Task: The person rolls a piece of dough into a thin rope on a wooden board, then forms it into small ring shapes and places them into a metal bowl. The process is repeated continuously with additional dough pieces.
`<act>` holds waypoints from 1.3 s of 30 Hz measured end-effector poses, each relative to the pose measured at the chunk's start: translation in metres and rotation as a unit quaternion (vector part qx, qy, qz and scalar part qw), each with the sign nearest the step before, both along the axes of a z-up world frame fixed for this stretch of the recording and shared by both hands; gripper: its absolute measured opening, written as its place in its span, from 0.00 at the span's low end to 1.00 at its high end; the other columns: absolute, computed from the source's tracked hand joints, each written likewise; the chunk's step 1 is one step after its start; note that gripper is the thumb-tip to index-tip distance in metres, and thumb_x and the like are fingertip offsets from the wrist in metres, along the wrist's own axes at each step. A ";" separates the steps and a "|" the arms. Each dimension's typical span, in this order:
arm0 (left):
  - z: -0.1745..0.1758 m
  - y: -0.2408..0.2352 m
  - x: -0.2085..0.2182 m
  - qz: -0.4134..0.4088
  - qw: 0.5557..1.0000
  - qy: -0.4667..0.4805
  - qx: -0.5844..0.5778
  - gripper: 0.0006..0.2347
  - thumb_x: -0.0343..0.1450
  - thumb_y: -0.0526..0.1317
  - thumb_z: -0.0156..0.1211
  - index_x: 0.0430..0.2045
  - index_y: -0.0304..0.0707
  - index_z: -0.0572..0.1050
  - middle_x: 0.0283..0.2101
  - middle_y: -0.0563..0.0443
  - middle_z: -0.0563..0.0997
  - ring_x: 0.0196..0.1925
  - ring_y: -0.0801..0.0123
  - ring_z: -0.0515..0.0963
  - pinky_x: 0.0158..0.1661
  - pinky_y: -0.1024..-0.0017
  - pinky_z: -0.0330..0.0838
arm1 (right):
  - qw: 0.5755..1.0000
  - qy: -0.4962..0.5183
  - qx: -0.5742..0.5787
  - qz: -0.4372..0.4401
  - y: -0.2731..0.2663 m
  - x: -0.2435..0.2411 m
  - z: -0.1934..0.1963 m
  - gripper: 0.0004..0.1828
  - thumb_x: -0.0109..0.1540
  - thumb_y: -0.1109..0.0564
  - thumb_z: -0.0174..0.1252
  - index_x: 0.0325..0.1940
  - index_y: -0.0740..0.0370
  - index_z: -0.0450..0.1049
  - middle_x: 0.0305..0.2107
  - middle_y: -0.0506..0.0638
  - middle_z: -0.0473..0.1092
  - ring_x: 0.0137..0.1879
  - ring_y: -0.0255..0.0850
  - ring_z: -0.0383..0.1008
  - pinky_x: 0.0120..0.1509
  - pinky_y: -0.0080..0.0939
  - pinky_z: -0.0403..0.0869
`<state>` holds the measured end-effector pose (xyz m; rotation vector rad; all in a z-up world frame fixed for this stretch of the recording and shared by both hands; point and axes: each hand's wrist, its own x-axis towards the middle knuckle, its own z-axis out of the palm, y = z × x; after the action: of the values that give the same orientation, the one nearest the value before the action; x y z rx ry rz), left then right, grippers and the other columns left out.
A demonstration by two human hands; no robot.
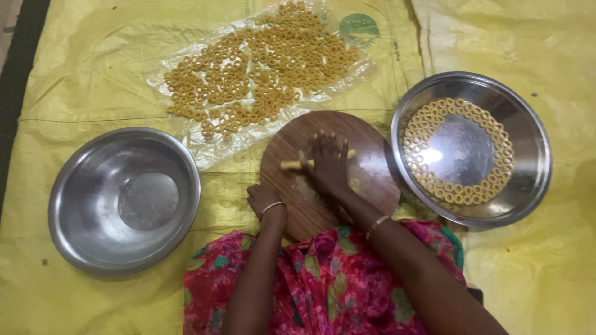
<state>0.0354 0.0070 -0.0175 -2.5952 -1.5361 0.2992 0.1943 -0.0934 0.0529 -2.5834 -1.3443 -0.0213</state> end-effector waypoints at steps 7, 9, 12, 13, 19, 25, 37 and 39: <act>0.036 -0.006 -0.018 -0.055 0.998 -0.030 -0.008 0.15 0.70 0.40 0.55 0.50 0.36 0.76 0.56 0.43 0.76 0.60 0.54 0.70 0.57 0.57 0.65 | 0.954 0.297 0.011 0.041 -0.096 0.022 -0.043 0.39 0.68 0.37 0.43 0.77 0.63 0.51 0.72 0.62 0.50 0.78 0.58 0.46 0.78 0.63 0.43; 0.052 -0.015 -0.025 -0.093 0.986 -0.110 0.089 0.25 0.64 0.42 0.61 0.56 0.33 0.71 0.61 0.40 0.72 0.64 0.51 0.65 0.61 0.47 0.57 | 0.826 0.515 0.214 -0.084 -0.130 0.046 -0.037 0.30 0.72 0.43 0.40 0.70 0.67 0.65 0.63 0.60 0.66 0.70 0.53 0.63 0.76 0.55 0.60; 0.061 -0.048 -0.020 -0.173 0.947 -0.262 -0.062 0.43 0.57 0.50 0.74 0.67 0.32 0.62 0.75 0.38 0.62 0.79 0.46 0.55 0.72 0.48 0.46 | 0.657 0.555 0.487 -0.151 -0.156 0.051 -0.026 0.24 0.71 0.48 0.44 0.64 0.68 0.69 0.55 0.56 0.72 0.60 0.47 0.72 0.68 0.47 0.71; 0.060 -0.064 -0.013 -0.197 0.919 -0.336 -0.061 0.44 0.58 0.53 0.75 0.68 0.33 0.61 0.77 0.40 0.62 0.82 0.50 0.56 0.78 0.54 0.48 | 0.599 0.555 0.554 -0.164 -0.160 0.044 -0.022 0.22 0.72 0.49 0.44 0.63 0.67 0.68 0.53 0.55 0.73 0.59 0.44 0.74 0.67 0.44 0.74; 0.047 -0.107 0.070 -0.248 0.944 -0.135 -0.172 0.61 0.53 0.70 0.68 0.73 0.26 0.43 0.78 0.33 0.42 0.79 0.44 0.35 0.72 0.45 0.26 | 0.737 0.429 0.489 -0.183 -0.125 0.032 0.007 0.20 0.73 0.52 0.47 0.62 0.71 0.68 0.52 0.54 0.71 0.58 0.40 0.75 0.62 0.37 0.74; 0.041 -0.027 0.151 -0.214 0.955 -0.099 -0.182 0.57 0.61 0.78 0.51 0.75 0.33 0.38 0.79 0.40 0.36 0.81 0.46 0.29 0.73 0.42 0.20 | 0.819 0.323 0.440 -0.175 -0.116 0.039 0.003 0.22 0.75 0.53 0.47 0.68 0.71 0.66 0.59 0.57 0.70 0.62 0.40 0.71 0.65 0.37 0.70; 0.025 -0.058 0.084 -0.359 0.912 -0.114 -0.164 0.37 0.70 0.61 0.49 0.73 0.46 0.51 0.78 0.50 0.50 0.80 0.55 0.44 0.71 0.36 0.30 | 0.800 0.344 0.454 -0.186 -0.121 0.048 -0.025 0.24 0.74 0.52 0.45 0.69 0.70 0.66 0.52 0.54 0.73 0.57 0.36 0.72 0.63 0.35 0.70; 0.016 -0.056 0.061 -0.411 0.877 -0.207 -0.136 0.27 0.76 0.47 0.48 0.74 0.47 0.57 0.78 0.51 0.61 0.79 0.57 0.57 0.74 0.42 0.42 | 0.764 0.387 0.487 -0.174 -0.122 0.046 -0.028 0.22 0.74 0.53 0.46 0.67 0.70 0.67 0.50 0.53 0.73 0.55 0.36 0.71 0.62 0.36 0.70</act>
<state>0.0961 -0.0490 -0.0019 -3.3885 -0.3123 -0.1520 0.2404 -0.2154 0.0250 -1.5633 -0.3328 0.2070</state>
